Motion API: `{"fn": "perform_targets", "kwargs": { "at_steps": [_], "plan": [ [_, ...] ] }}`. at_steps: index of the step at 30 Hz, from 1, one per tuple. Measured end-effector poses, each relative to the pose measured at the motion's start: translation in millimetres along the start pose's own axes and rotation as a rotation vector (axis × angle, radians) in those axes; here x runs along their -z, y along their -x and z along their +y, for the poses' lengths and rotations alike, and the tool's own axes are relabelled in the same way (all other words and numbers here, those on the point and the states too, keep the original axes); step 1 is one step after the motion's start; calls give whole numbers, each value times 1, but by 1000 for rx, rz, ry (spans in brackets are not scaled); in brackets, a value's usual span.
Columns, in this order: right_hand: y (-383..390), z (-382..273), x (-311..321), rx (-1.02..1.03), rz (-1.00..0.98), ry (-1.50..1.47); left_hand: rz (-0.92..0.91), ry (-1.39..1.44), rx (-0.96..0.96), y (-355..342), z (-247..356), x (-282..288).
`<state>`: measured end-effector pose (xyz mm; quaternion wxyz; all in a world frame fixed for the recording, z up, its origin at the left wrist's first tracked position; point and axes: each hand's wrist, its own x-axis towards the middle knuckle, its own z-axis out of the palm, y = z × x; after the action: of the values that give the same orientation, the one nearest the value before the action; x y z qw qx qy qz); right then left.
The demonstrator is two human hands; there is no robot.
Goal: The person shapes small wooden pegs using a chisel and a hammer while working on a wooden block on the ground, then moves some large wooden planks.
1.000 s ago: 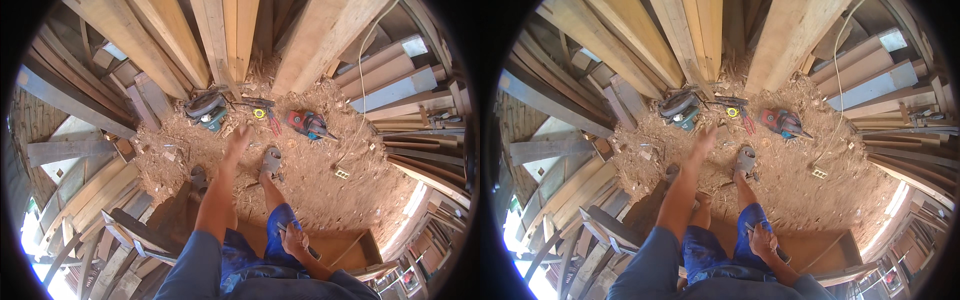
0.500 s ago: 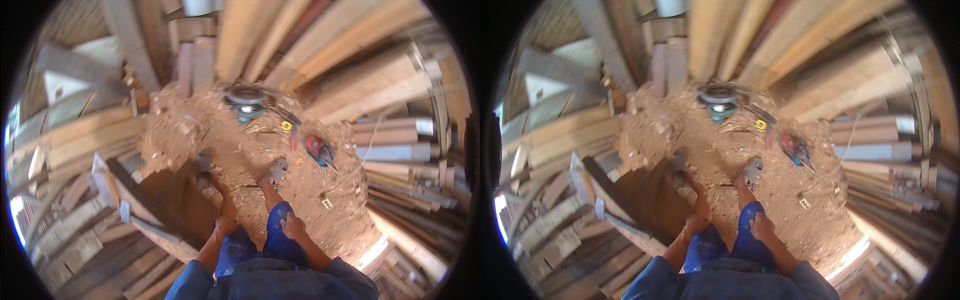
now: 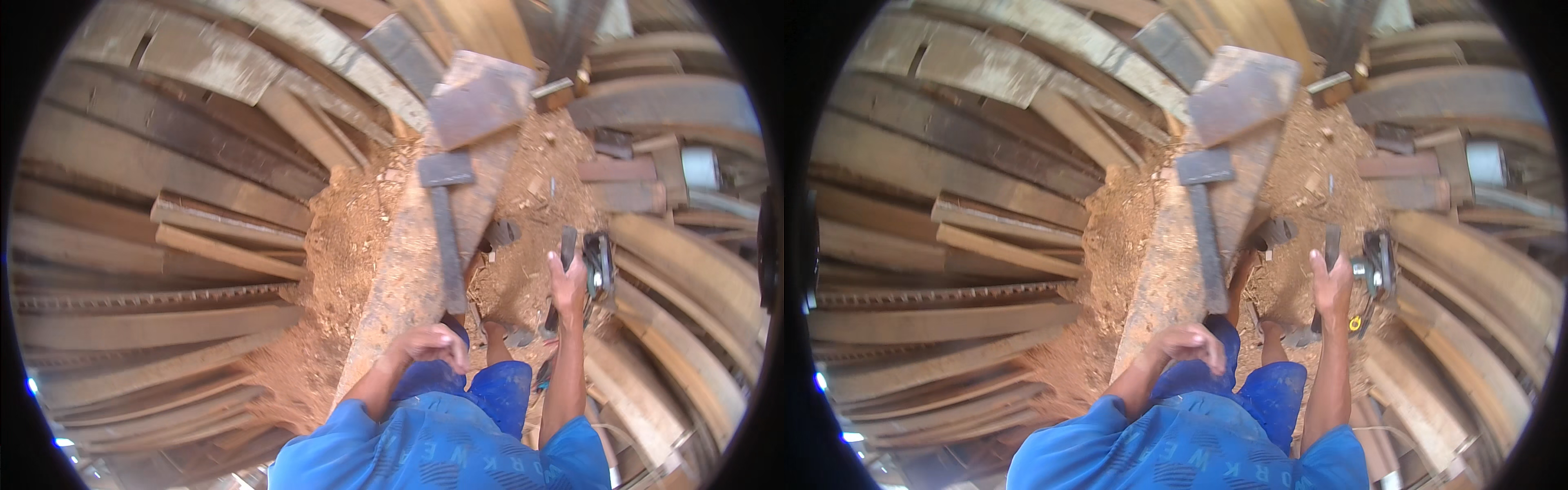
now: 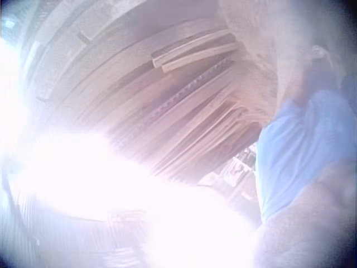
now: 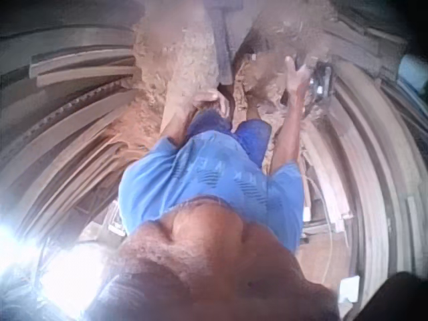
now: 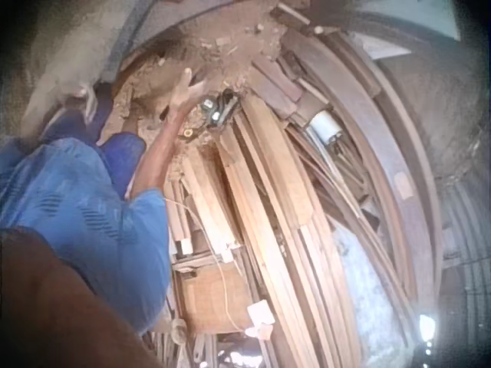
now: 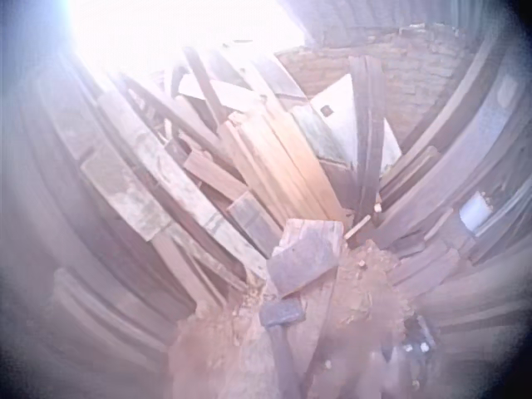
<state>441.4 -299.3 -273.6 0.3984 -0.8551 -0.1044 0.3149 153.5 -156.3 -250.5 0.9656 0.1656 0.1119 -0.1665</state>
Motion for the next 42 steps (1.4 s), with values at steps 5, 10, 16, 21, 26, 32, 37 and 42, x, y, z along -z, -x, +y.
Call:
{"fn": "perform_targets", "kwargs": {
  "at_steps": [5, 10, 16, 21, 26, 32, 37, 42],
  "plan": [
    [-73, -86, -81, 297, 86, 199, 330, 239, -621, 101, 60, 71],
    [-95, -92, -135, 152, -12, 214, 1467, 7, -404, 146, 39, 188],
    [-103, -78, -132, -12, -76, 219, 1551, -783, 255, 119, 54, 253],
    [-101, -96, -136, -185, -186, 107, 1392, -991, 241, 85, 47, 332],
    [-102, -96, -131, -223, -201, 141, 1337, -1148, 318, 50, 40, 408],
    [-107, -108, -135, -252, -246, 190, 1266, -946, 600, 20, 29, 479],
    [-113, -116, -134, -295, -259, 214, 1346, -861, 413, 10, 61, 466],
    [-117, -97, -122, -102, -266, 234, 1273, -143, -231, 18, 104, 374]
  ]
}}
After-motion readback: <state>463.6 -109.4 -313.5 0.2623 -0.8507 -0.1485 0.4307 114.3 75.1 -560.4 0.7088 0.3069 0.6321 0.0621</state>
